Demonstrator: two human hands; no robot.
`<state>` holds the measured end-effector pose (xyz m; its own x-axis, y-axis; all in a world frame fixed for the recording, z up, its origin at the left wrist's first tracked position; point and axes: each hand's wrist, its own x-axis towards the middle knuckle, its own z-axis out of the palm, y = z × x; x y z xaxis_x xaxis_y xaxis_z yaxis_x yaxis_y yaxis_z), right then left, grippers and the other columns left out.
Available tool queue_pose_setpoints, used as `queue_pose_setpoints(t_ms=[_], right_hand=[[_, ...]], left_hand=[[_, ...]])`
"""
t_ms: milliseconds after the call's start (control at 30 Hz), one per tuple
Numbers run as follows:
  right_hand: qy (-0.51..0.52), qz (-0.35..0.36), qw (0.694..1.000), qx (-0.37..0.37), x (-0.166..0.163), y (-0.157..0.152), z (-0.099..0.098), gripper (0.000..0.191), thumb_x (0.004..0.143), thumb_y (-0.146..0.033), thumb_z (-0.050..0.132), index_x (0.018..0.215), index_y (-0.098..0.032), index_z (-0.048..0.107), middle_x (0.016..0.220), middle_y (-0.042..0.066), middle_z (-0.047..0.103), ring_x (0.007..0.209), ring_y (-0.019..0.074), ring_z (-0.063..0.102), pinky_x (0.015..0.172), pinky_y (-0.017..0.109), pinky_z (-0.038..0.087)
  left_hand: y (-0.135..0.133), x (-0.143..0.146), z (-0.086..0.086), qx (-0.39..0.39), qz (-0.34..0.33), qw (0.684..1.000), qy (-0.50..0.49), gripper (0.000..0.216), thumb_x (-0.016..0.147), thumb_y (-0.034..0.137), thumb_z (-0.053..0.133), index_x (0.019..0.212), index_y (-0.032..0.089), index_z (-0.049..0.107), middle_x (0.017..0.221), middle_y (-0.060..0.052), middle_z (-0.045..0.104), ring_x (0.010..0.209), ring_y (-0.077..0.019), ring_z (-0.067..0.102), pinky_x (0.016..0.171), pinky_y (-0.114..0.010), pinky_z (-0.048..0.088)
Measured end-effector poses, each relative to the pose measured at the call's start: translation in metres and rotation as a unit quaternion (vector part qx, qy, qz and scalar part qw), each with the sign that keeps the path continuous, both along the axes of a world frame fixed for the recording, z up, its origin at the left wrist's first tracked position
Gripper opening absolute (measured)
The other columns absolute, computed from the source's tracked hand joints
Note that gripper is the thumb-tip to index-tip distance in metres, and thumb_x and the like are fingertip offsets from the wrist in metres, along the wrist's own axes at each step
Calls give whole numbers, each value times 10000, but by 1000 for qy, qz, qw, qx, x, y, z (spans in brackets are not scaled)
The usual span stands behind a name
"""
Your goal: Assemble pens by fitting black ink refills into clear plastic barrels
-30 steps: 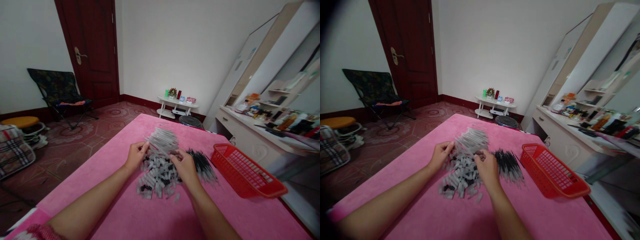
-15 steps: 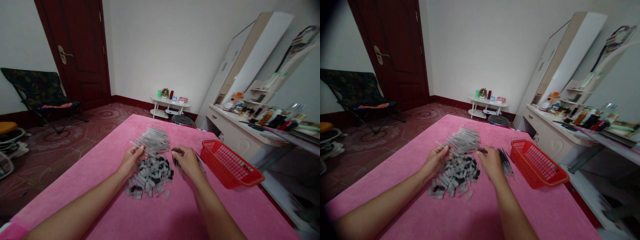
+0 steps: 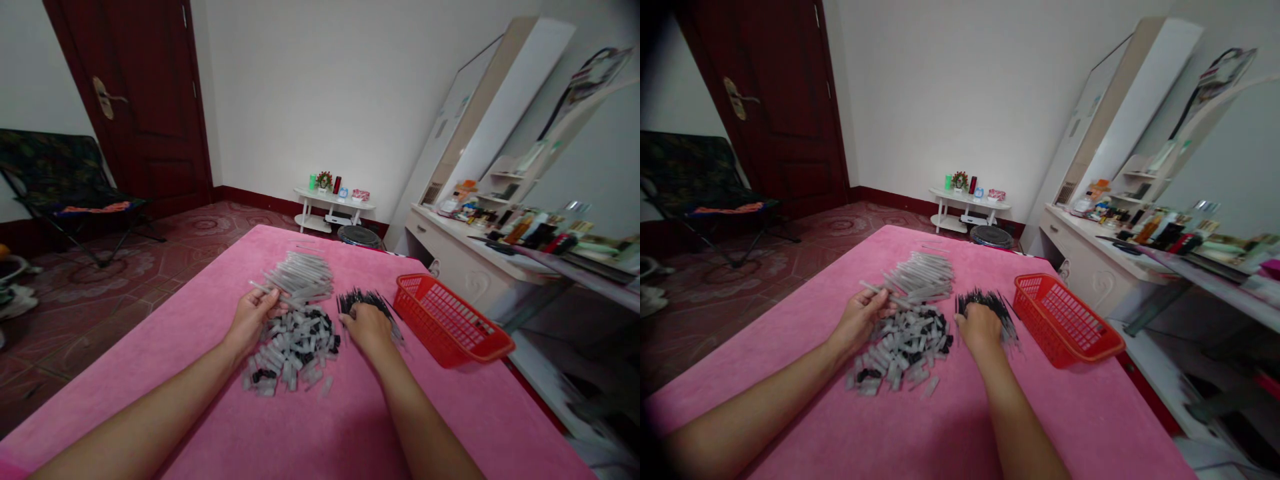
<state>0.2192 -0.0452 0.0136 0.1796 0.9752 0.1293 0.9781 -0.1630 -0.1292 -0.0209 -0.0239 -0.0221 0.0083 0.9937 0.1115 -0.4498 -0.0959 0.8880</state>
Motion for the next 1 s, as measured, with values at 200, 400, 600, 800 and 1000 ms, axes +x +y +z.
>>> queue_pose_setpoints(t_ms=[200,400,600,800,1000], right_hand=[[-39,-31,997,-52,-11,-3,-2,286,782,-360,559,864,-138,720,930,182,700,888,293,664,695,327,469],[9,-23,999,-40,2,-3,19,232,742,-264,503,782,-151,702,879,160,705,834,269,662,640,299,442],[206,173,963,-11,-6,-19,52,153,726,-215,495,706,-167,638,672,49,674,619,156,613,559,226,389],[282,248,927,-18,-19,-31,64,170,709,-211,483,722,-166,646,668,31,666,609,152,595,555,229,384],[262,247,933,-29,-20,-33,67,175,693,-203,480,698,-160,650,644,26,650,600,149,580,547,229,363]], left_hand=[[1,-1,0,2,1,1000,-9,319,687,376,749,846,117,650,758,-27,681,613,-101,639,591,-208,554],[1,-3,3,-7,7,999,-43,315,682,371,756,832,118,644,828,-40,692,626,-90,641,589,-193,552],[5,-5,3,-38,17,991,-127,272,695,333,756,815,124,629,793,-32,692,633,-95,651,603,-188,557],[9,-10,4,-79,44,974,-207,163,752,249,712,779,131,603,730,-23,681,630,-100,658,619,-193,563],[9,-9,7,-105,66,965,-233,137,770,218,695,756,137,584,654,-4,653,600,-90,652,618,-170,555]])
